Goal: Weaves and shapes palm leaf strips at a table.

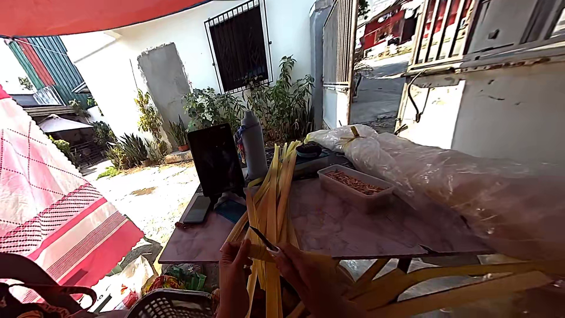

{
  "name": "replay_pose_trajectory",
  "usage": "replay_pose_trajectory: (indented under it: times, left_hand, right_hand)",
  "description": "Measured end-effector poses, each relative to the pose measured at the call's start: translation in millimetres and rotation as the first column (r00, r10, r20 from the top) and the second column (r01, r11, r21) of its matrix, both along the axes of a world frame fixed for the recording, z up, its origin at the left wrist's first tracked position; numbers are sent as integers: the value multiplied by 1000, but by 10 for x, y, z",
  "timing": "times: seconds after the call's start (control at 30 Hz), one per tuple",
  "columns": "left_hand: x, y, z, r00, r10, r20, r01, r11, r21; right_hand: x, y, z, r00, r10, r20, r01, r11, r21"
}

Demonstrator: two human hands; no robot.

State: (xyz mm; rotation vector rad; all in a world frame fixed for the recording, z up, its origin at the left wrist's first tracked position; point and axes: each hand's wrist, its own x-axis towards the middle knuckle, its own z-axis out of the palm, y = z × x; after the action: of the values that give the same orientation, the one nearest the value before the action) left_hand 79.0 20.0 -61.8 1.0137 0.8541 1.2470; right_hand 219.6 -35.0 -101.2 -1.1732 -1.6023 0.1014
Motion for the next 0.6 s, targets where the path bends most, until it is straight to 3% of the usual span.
replay_pose_trajectory:
  times: [0.27, 0.6]
  left_hand:
    - [-26, 13, -97, 994, -60, -95, 65, 996, 57]
    - [1, -78, 21, 970, -65, 233, 73, 997, -26]
  right_hand:
    - [38, 4, -61, 999, -36, 26, 37, 999, -21]
    - [92, -48, 72, 994, -90, 64, 82, 990, 115]
